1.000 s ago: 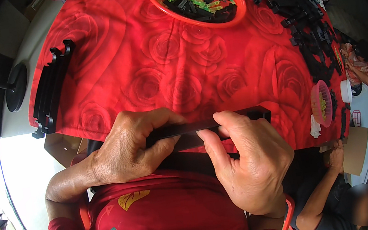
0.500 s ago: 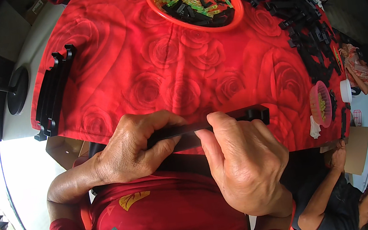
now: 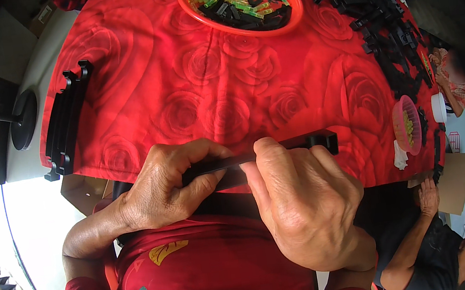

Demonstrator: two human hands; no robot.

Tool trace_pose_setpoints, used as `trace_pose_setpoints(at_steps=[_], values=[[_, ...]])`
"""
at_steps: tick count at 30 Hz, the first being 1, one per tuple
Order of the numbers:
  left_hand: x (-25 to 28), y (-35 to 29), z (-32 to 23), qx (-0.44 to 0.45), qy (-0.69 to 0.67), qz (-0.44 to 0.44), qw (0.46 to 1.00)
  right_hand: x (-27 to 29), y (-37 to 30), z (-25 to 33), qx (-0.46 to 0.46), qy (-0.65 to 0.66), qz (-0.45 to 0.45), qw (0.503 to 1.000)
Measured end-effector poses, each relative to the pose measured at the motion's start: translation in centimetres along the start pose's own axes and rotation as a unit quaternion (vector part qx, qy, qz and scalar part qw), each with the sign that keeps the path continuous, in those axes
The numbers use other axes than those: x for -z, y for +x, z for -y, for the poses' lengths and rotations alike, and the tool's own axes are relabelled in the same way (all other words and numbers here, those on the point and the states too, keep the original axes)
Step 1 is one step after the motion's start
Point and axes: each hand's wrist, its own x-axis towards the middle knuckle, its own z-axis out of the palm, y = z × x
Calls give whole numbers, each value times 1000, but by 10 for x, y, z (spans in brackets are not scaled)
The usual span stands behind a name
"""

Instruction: The person assembles small black plastic mechanical components by hand on a table.

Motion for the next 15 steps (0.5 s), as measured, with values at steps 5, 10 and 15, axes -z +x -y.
trace_pose_setpoints(at_steps=[5,10,15], values=[[-5,-2,8,10,0,5,1000,-1,4,-16,41,-19,42,998],[-8,-2,7,-17,32,40,999,-18,4,-46,22,222,186,957],[-9,-1,6,18,20,64,998,-21,4,-47,-7,265,252,931]])
